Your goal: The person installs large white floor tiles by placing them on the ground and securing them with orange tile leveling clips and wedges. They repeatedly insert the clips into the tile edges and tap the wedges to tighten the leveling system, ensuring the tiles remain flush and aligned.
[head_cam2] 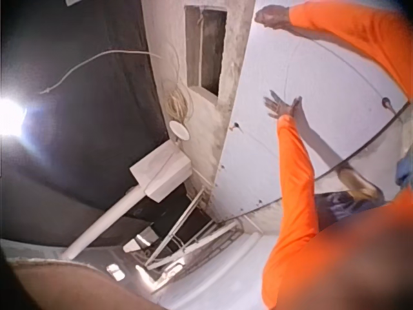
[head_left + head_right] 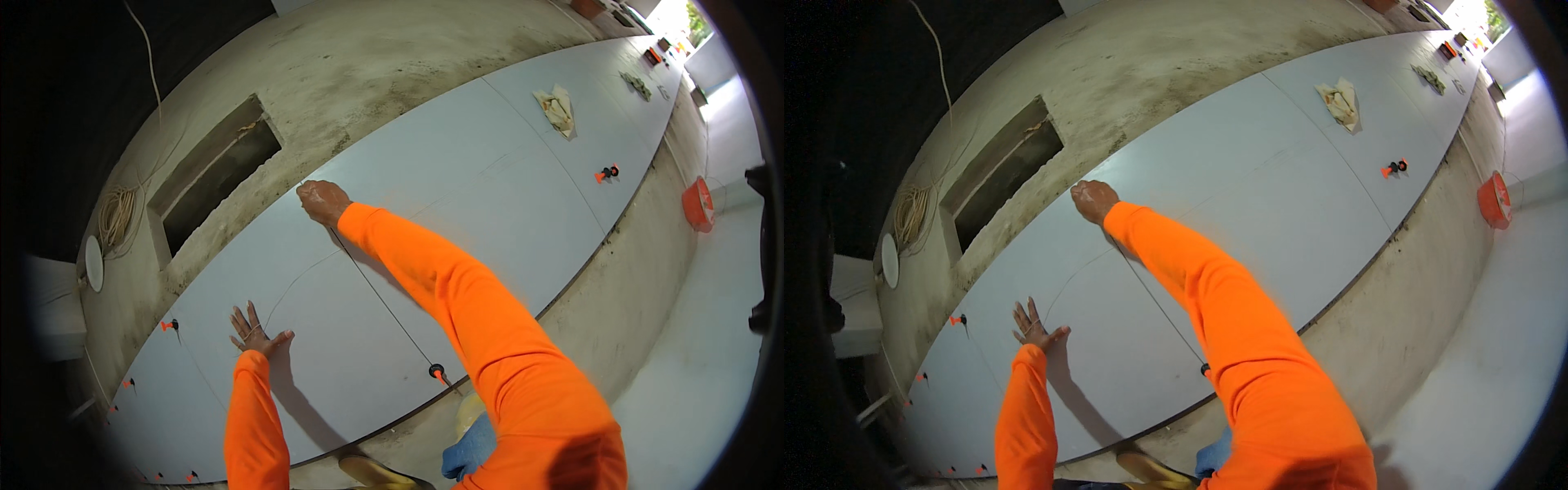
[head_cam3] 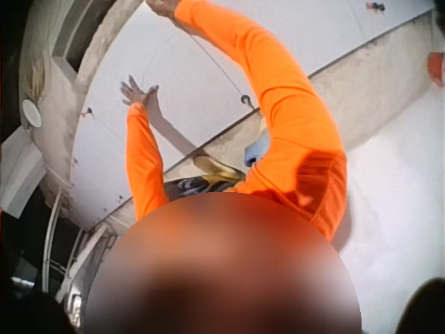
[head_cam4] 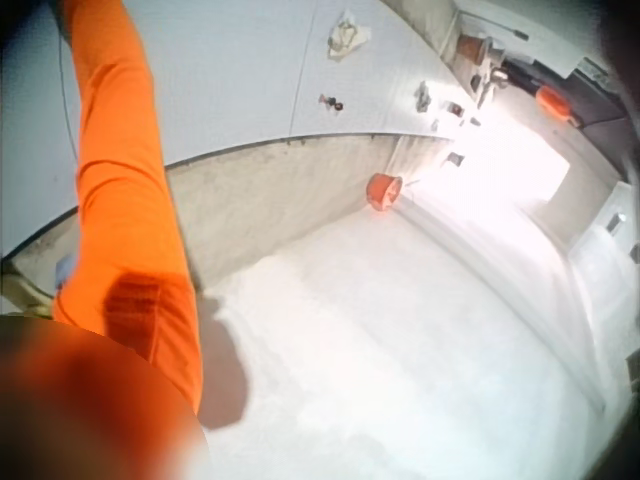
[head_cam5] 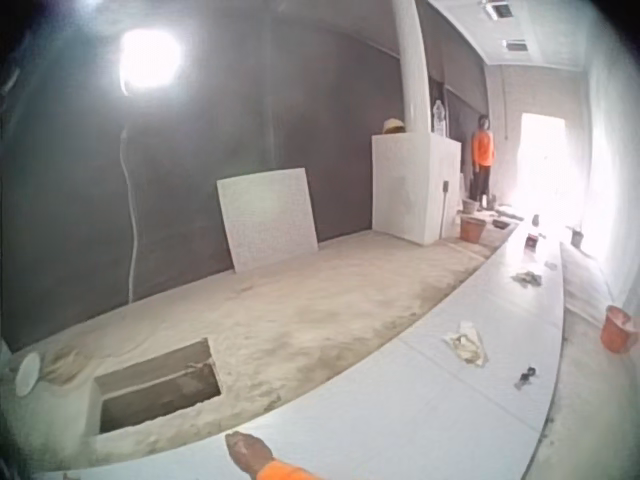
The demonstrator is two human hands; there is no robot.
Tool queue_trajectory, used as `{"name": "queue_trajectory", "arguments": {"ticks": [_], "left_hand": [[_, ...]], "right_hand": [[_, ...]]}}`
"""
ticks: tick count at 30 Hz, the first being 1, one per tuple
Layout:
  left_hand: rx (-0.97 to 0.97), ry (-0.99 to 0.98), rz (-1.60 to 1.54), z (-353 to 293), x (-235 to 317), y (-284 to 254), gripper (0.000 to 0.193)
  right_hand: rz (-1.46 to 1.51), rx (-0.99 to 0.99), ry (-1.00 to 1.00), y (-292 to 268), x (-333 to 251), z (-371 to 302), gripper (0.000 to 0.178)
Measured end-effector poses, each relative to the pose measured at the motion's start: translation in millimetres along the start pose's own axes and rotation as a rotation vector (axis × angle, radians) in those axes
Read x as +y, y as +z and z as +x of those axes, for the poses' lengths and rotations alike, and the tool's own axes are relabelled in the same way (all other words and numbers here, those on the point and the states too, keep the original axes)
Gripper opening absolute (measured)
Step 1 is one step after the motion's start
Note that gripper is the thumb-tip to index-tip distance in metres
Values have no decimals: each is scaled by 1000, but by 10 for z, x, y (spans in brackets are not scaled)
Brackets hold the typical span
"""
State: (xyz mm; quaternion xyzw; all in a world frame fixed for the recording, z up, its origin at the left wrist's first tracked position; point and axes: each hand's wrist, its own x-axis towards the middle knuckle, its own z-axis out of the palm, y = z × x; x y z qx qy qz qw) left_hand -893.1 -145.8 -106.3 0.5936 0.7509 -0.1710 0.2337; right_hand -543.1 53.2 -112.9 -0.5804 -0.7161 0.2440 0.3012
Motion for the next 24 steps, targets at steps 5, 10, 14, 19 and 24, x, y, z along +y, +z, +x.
{"name": "queue_trajectory", "arguments": {"ticks": [5,10,14,19,24], "left_hand": [[48,66,-14,-34,-29,20,157],[64,99,-37,-69,-37,23,156],[63,109,-38,-81,-40,28,156],[79,123,-67,-92,-58,43,154],[106,119,-49,-102,-46,58,152]], "right_hand": [[-18,-31,135,-27,-99,-49,41],[-203,-113,97,-157,-236,-49,26],[-229,-158,20,-234,-241,5,16],[-192,-125,8,-306,-129,-27,26],[-115,-6,59,-185,-87,-206,27]]}}
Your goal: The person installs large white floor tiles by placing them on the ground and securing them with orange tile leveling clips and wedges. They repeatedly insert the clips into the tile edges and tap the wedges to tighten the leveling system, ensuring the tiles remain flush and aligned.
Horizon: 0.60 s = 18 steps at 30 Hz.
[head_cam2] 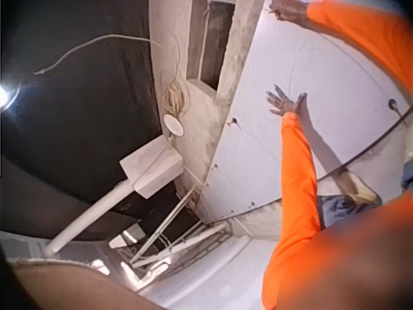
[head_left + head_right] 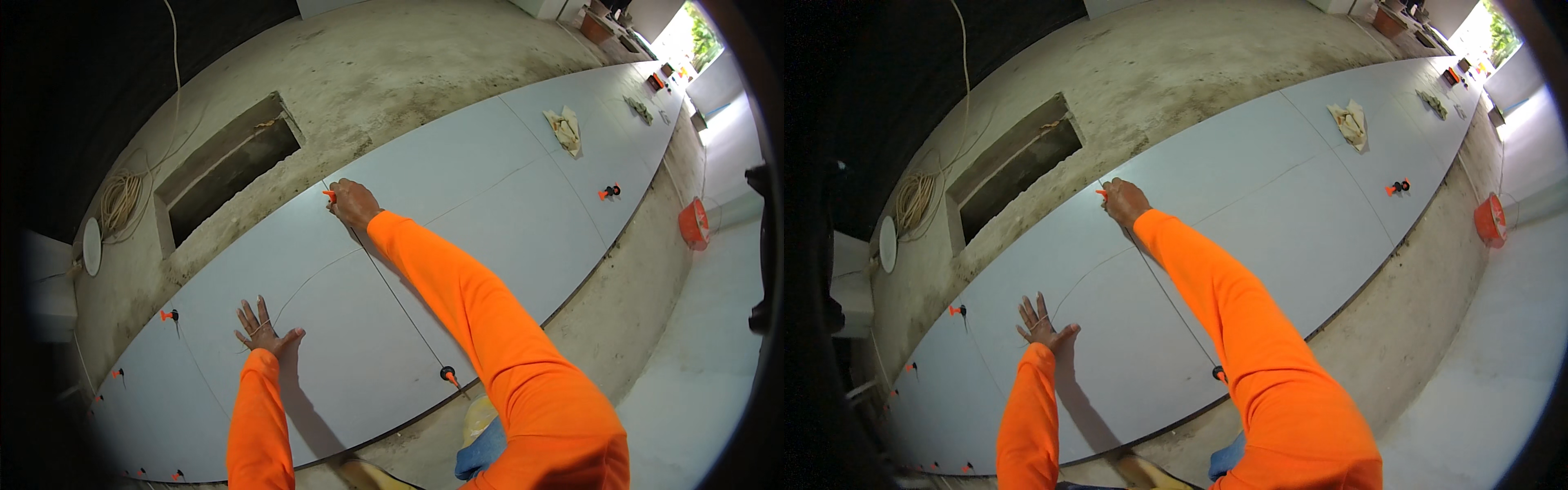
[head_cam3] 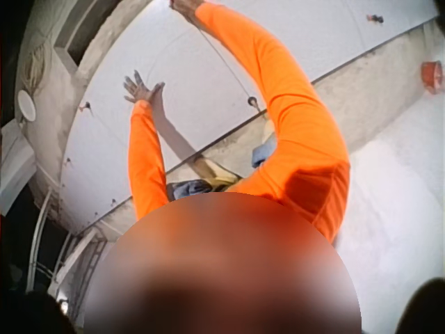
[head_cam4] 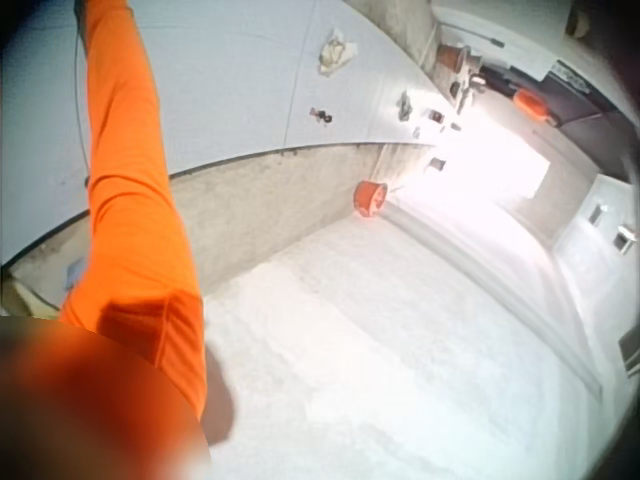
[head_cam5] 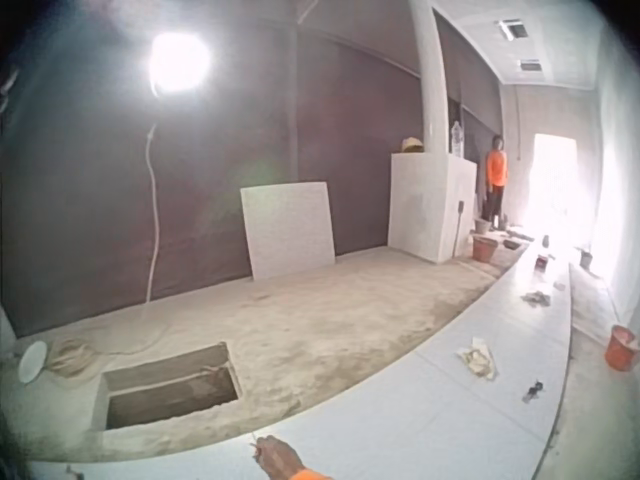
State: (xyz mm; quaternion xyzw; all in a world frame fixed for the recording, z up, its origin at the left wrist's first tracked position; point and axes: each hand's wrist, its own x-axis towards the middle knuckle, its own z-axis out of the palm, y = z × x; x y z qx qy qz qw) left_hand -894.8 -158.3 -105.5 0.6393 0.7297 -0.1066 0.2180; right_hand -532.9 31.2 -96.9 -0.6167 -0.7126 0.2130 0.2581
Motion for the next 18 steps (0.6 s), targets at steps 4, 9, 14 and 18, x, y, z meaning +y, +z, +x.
{"name": "queue_trajectory", "arguments": {"ticks": [4,9,14,18], "left_hand": [[3,10,-10,-1,9,3,153],[11,4,10,-4,-1,10,154],[1,12,-14,18,-11,23,153],[5,11,-14,4,-27,35,153]], "right_hand": [[103,-152,-76,-86,95,137,23],[-61,-350,-177,-159,106,336,20],[-238,-68,-122,86,-96,262,19],[-207,-300,-235,-33,-109,279,20]]}}
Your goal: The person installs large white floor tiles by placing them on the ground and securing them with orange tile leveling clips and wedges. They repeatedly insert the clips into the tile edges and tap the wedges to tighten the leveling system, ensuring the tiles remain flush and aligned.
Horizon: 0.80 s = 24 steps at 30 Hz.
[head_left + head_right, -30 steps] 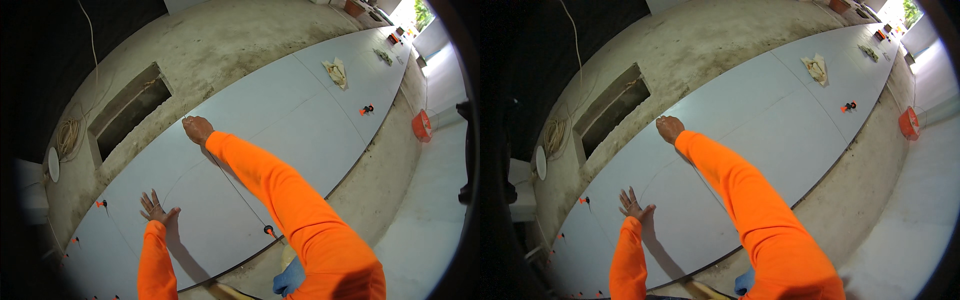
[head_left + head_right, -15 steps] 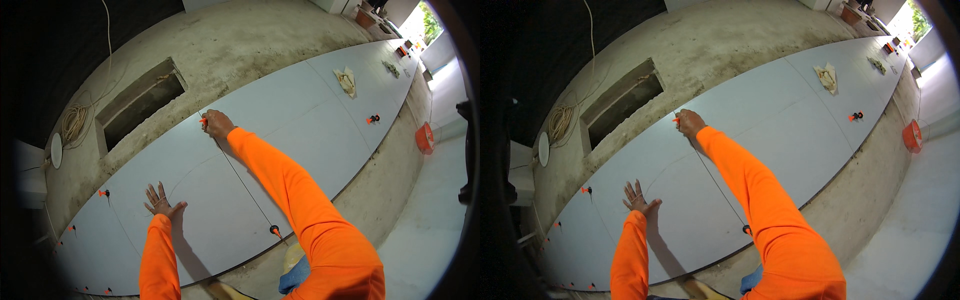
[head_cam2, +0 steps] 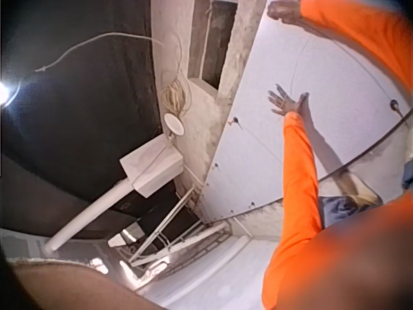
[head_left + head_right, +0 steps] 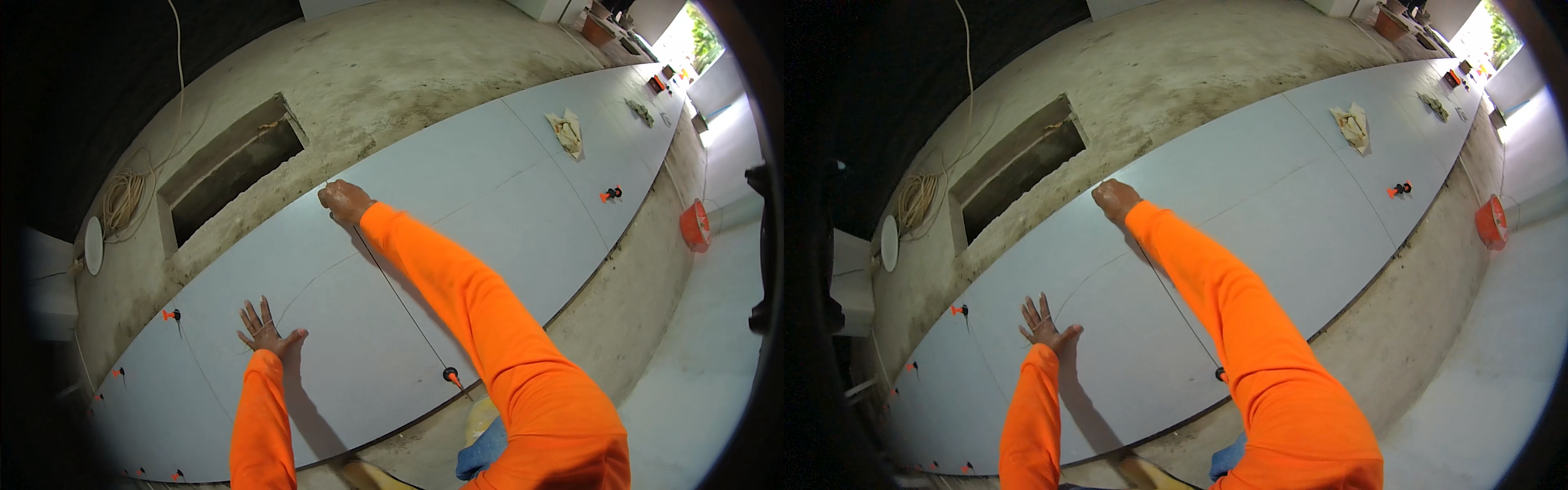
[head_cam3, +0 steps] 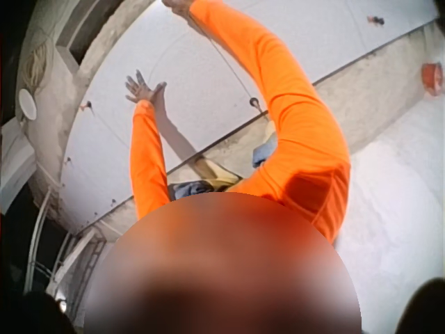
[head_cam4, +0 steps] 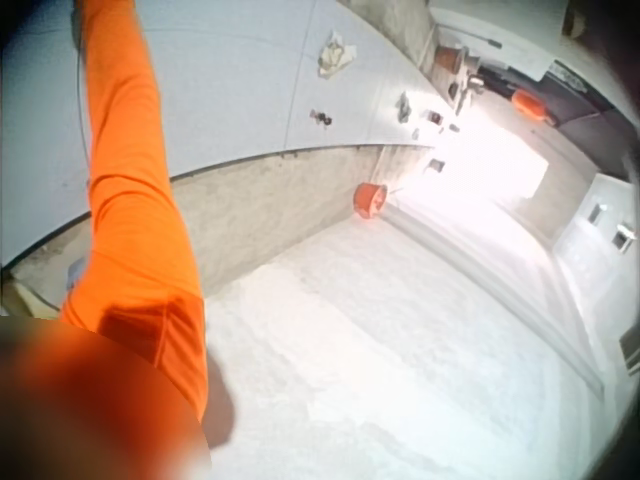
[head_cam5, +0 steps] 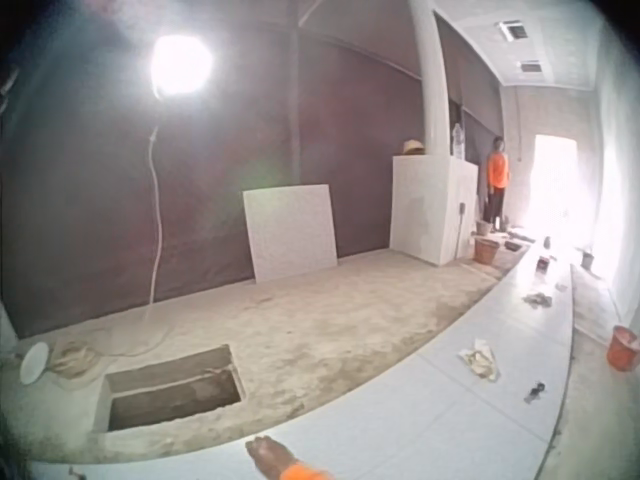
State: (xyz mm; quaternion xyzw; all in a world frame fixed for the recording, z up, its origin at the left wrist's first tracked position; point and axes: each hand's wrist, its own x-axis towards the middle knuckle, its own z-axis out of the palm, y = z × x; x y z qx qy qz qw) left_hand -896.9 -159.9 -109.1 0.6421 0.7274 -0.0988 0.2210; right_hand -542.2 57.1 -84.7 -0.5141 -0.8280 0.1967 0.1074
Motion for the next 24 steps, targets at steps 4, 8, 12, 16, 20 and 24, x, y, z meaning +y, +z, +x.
{"name": "queue_trajectory", "arguments": {"ticks": [4,8,12,16,20,24], "left_hand": [[23,3,-16,2,12,4,152],[24,-1,5,18,15,0,153],[20,-10,14,19,-15,27,154],[38,11,-6,27,-39,56,154],[37,15,-8,43,-44,52,154],[40,8,11,38,-46,56,154]], "right_hand": [[6,183,3,-110,1,-133,19],[1,200,242,25,-149,-61,15],[-97,292,213,153,-143,16,13],[-195,159,161,114,-131,67,17],[-190,63,142,15,-178,97,19],[-222,21,117,-45,-155,77,21]]}}
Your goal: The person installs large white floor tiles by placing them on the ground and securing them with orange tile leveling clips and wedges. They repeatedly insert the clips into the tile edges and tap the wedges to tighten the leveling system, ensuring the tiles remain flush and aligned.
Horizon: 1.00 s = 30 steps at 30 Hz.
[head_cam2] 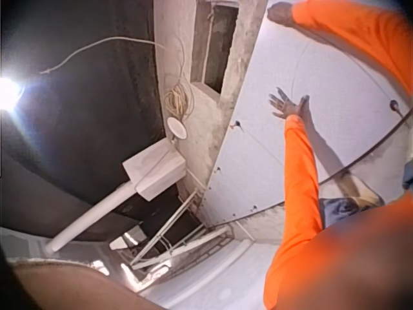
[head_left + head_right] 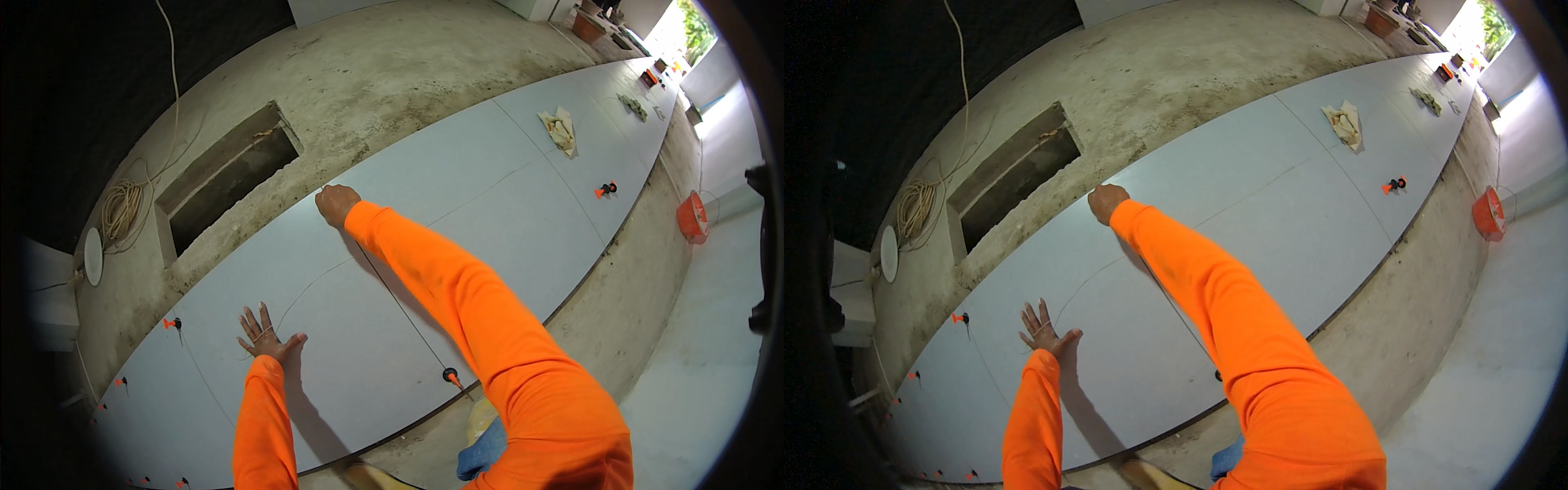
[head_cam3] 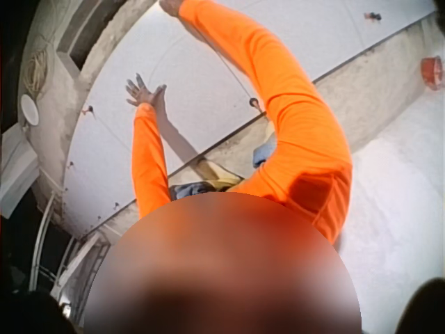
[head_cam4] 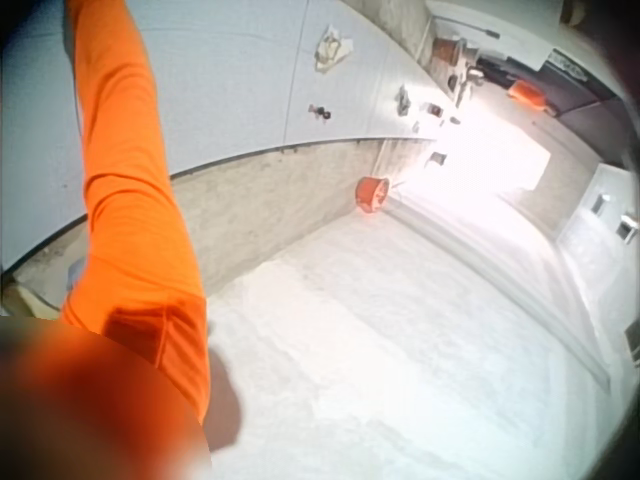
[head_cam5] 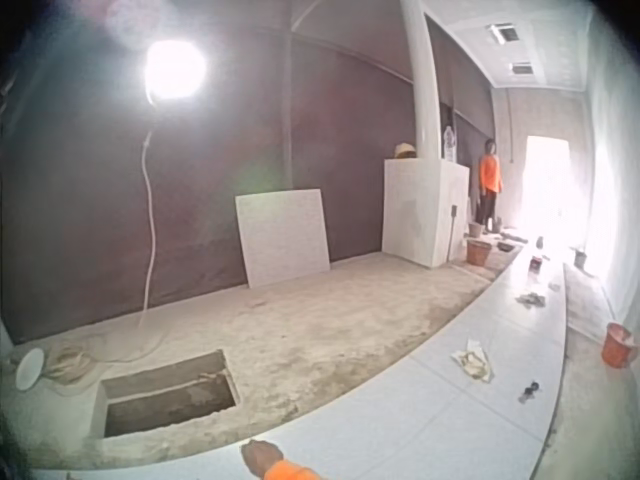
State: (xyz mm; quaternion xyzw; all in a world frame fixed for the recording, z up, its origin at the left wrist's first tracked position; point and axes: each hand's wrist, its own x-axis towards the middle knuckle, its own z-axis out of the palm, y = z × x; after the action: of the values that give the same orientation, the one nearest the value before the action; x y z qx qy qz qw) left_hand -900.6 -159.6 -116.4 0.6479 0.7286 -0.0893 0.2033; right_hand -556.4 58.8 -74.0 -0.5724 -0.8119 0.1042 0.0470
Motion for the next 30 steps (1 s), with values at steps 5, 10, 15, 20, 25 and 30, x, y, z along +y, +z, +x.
{"name": "queue_trajectory", "arguments": {"ticks": [5,10,15,20,25,30], "left_hand": [[11,17,-31,-16,-2,11,153],[2,11,-29,-17,33,-26,151],[-3,-3,-26,-63,76,-72,149],[-20,-5,-54,-74,88,-79,151],[-21,-6,-25,-41,65,-59,151],[-4,-1,-33,-48,43,-25,151]], "right_hand": [[-15,-57,-62,-18,29,34,17],[-90,-212,-132,-16,13,49,24],[-207,-109,-322,-107,73,-84,24],[180,-97,-23,-264,114,-133,26],[67,-154,72,-163,-3,-78,21],[-51,24,-187,-107,17,-163,18]]}}
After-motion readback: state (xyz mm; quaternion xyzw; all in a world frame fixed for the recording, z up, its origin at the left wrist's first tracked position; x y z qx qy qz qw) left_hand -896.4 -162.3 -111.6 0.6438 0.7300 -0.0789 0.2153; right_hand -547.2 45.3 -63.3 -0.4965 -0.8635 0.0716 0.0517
